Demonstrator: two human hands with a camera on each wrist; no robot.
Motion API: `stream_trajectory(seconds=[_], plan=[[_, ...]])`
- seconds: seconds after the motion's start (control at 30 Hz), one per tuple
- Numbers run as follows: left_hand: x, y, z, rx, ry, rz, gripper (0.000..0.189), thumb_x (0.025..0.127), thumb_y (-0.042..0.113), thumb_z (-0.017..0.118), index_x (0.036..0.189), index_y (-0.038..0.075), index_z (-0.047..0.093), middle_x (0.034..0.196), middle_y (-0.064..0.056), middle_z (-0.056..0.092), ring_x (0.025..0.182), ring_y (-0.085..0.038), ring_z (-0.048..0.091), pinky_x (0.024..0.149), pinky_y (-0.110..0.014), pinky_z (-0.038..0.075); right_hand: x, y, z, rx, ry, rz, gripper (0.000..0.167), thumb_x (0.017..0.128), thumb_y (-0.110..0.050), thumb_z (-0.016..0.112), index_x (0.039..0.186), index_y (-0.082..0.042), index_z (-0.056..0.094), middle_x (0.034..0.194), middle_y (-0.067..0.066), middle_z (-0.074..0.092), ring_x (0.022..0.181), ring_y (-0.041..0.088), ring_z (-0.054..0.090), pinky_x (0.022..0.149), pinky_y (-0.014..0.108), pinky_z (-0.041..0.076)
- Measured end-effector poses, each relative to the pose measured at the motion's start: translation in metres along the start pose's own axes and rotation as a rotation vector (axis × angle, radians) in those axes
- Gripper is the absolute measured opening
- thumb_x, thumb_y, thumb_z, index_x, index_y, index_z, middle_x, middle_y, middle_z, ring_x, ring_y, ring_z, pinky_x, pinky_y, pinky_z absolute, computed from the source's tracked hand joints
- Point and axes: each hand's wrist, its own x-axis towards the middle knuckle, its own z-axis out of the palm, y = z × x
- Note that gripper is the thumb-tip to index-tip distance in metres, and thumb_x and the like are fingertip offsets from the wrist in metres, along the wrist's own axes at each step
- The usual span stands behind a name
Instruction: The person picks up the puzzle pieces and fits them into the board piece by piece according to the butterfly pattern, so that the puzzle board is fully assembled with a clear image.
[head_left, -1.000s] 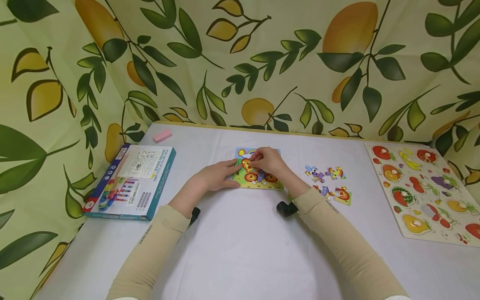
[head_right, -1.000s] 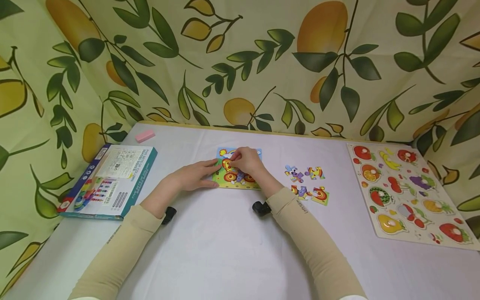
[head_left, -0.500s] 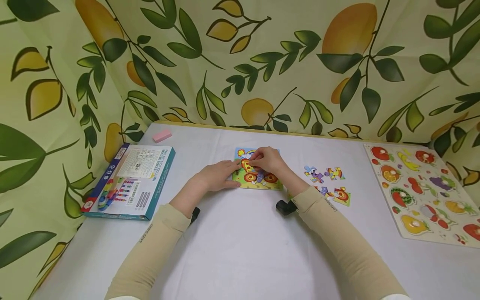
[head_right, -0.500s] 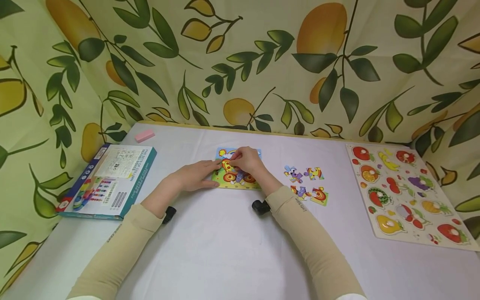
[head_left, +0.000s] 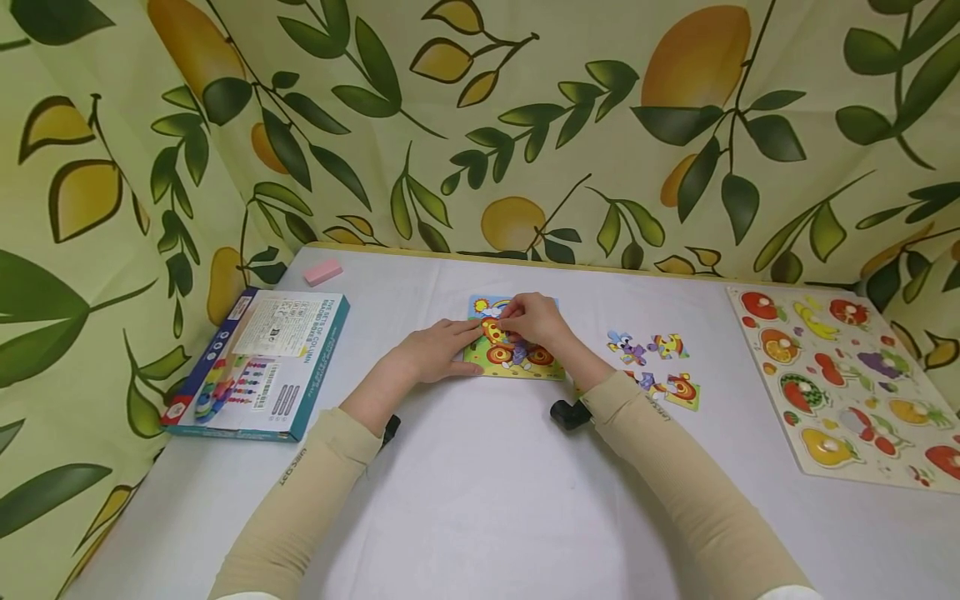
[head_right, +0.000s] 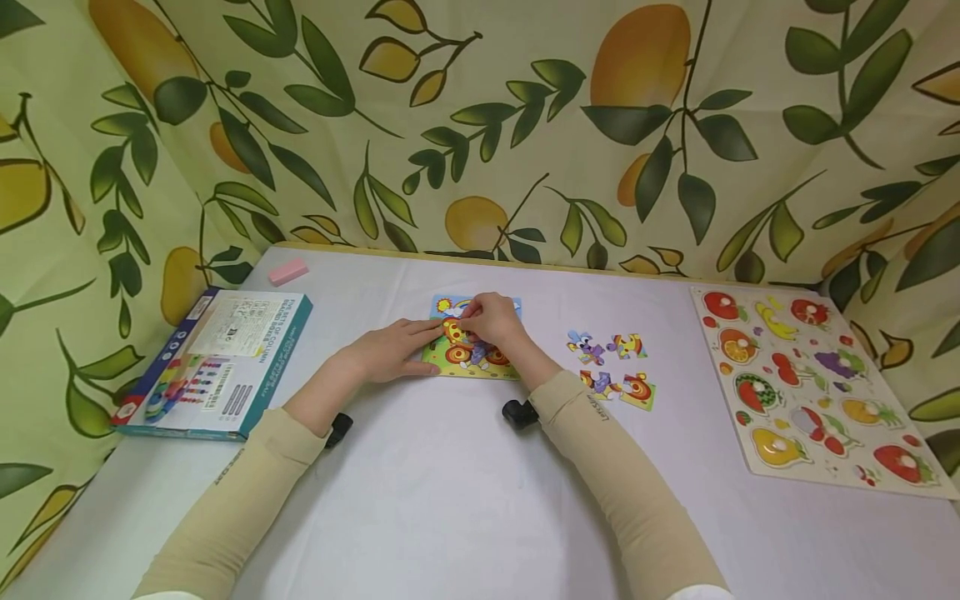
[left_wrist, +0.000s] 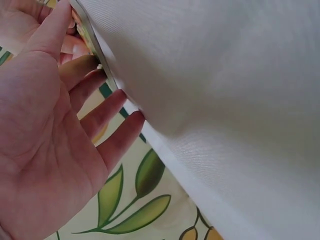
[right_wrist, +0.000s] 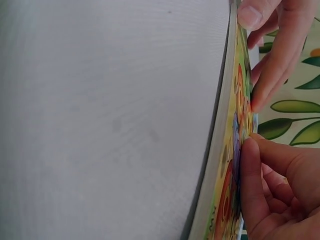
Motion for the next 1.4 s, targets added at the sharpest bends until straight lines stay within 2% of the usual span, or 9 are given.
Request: stream_trajectory(seconds=[0.33, 0.53, 0.63, 0.8, 1.0, 1.17, 1.4], plan=[[0.001, 0.002, -0.002, 0.029, -0.010, 0.002, 0.076, 0.095, 0.056, 0.052, 0.156, 0.018, 0.026, 0.161, -0.002, 0.023, 0.143, -0.028, 0.027, 0.107, -0.049, 0.037, -0.001, 0.004, -0.002, 0.023, -0.014, -0.017, 0.018, 0.092, -0.019, 0.070, 0.098, -0.003, 0.065, 0.082, 0.007, 0.063, 0.063, 0.013, 0.063, 0.059, 0.021, 0.052], [0.001, 0.003, -0.002, 0.008, -0.005, 0.000, 0.076, 0.095, 0.056, 0.053, 0.155, 0.018, 0.027, 0.160, -0.003, 0.023, 0.143, -0.029, 0.027, 0.107, -0.050, 0.036, -0.010, 0.008, -0.025, 0.083, -0.020, -0.037, 0.020, 0.093, -0.023, 0.068, 0.104, -0.006, 0.066, 0.090, 0.010, 0.065, 0.072, 0.019, 0.066, 0.067, 0.027, 0.055], [0.002, 0.003, -0.001, 0.004, 0.004, 0.004, 0.076, 0.095, 0.055, 0.054, 0.155, 0.017, 0.028, 0.160, -0.003, 0.023, 0.143, -0.029, 0.028, 0.107, -0.051, 0.036, -0.018, 0.016, -0.047, 0.000, -0.031, -0.061, 0.021, 0.094, -0.025, 0.066, 0.106, -0.008, 0.067, 0.094, 0.010, 0.065, 0.076, 0.022, 0.064, 0.067, 0.028, 0.053], [0.002, 0.003, 0.001, 0.007, 0.015, 0.003, 0.076, 0.094, 0.055, 0.055, 0.155, 0.017, 0.029, 0.160, -0.002, 0.024, 0.143, -0.028, 0.028, 0.108, -0.050, 0.036, -0.038, 0.040, -0.089, -0.186, -0.108, -0.108, 0.029, 0.095, -0.025, 0.065, 0.116, -0.006, 0.065, 0.107, 0.011, 0.064, 0.089, 0.027, 0.061, 0.071, 0.032, 0.050], [0.002, 0.002, 0.001, -0.015, 0.022, -0.004, 0.077, 0.093, 0.054, 0.057, 0.155, 0.016, 0.030, 0.160, -0.003, 0.025, 0.143, -0.028, 0.027, 0.109, -0.049, 0.033, -0.061, 0.073, -0.126, -0.370, -0.119, -0.048, 0.038, 0.091, -0.027, 0.069, 0.119, -0.003, 0.063, 0.113, 0.015, 0.062, 0.095, 0.029, 0.054, 0.078, 0.042, 0.048], [0.001, 0.003, 0.000, -0.037, 0.017, -0.010, 0.077, 0.093, 0.053, 0.059, 0.154, 0.016, 0.031, 0.160, -0.004, 0.026, 0.143, -0.029, 0.027, 0.109, -0.050, 0.033, -0.070, 0.090, -0.138, -0.412, -0.132, -0.013, 0.046, 0.086, -0.031, 0.075, 0.117, 0.000, 0.062, 0.110, 0.015, 0.061, 0.097, 0.031, 0.051, 0.084, 0.047, 0.046], [0.001, 0.004, 0.000, -0.046, 0.023, -0.001, 0.076, 0.093, 0.052, 0.059, 0.154, 0.016, 0.032, 0.159, -0.003, 0.027, 0.143, -0.029, 0.028, 0.110, -0.049, 0.032, -0.066, 0.099, -0.134, -0.382, -0.115, 0.011, 0.046, 0.084, -0.029, 0.077, 0.115, 0.001, 0.059, 0.106, 0.015, 0.059, 0.097, 0.031, 0.050, 0.085, 0.045, 0.046]])
